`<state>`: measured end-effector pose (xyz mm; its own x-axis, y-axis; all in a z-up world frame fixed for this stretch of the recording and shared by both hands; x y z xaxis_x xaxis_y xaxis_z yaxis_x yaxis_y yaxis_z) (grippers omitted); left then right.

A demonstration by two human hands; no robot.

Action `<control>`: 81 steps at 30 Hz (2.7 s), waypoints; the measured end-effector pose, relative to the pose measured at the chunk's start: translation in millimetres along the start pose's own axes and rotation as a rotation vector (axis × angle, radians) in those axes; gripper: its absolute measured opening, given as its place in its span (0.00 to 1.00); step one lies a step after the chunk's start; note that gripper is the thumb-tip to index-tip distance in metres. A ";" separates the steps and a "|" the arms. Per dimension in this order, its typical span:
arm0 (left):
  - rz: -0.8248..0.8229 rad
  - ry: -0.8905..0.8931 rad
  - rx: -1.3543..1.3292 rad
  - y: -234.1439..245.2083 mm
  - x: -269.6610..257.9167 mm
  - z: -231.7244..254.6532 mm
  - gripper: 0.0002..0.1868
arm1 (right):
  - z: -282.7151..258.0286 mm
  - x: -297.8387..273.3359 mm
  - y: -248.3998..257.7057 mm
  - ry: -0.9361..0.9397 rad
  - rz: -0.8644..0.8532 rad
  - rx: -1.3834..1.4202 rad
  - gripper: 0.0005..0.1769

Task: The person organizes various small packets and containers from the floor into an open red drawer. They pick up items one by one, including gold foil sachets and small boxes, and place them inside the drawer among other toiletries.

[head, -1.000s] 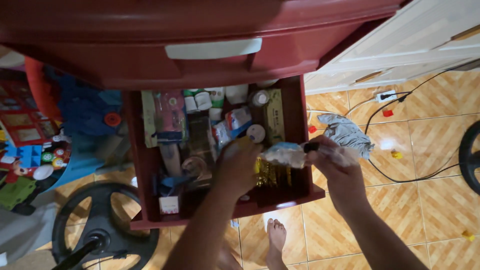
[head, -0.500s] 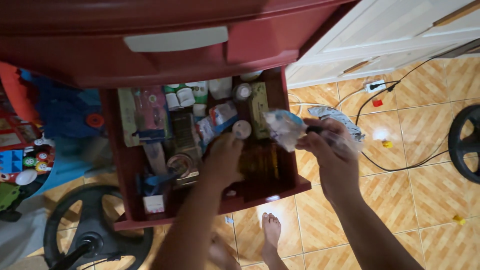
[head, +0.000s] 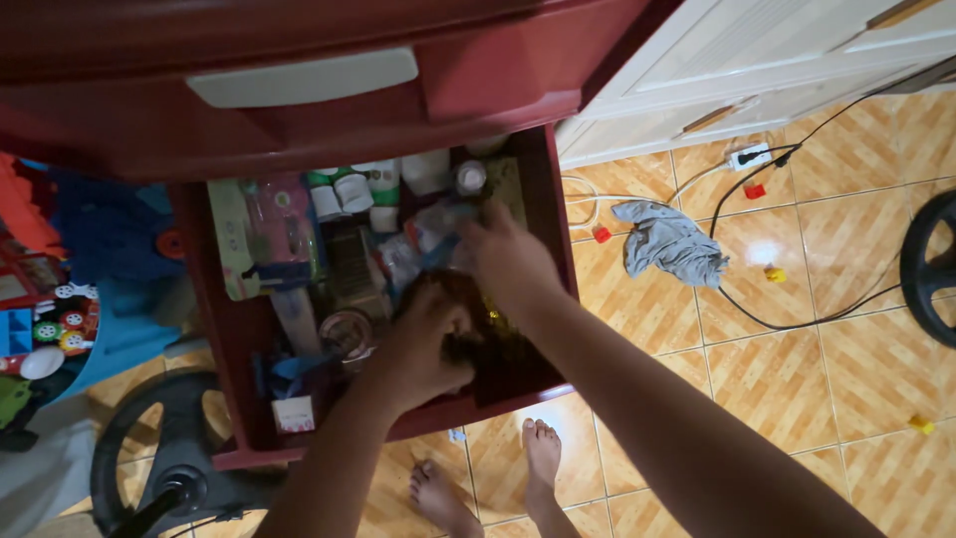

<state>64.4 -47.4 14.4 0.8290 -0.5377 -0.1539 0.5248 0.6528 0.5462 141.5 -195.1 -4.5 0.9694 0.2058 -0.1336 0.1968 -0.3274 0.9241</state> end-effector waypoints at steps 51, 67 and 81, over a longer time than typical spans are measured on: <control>0.106 0.846 0.395 -14.9 117.2 -102.0 0.27 | -61.6 -44.7 -89.4 0.196 -0.540 0.358 0.25; 0.217 0.622 0.127 110.2 29.9 -23.0 0.48 | -82.9 -40.0 -98.4 0.508 -0.678 -0.710 0.19; 0.635 0.498 0.000 -43.4 -26.2 -81.1 0.50 | -26.1 -59.9 -97.1 0.741 -0.245 -0.531 0.23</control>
<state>35.6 -18.4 -72.0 0.9576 0.2376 -0.1631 -0.0758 0.7539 0.6526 60.4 -151.5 -76.9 0.5345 0.8066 -0.2525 0.1132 0.2277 0.9671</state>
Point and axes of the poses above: each hand's wrist, its own x-axis towards the middle knuckle, its own y-axis out of the back of the hand, z = x × y, the point moved 7 cm from there along x, towards the middle knuckle, and after that the axes turned 3 degrees about -z, right-handed, at the moved point
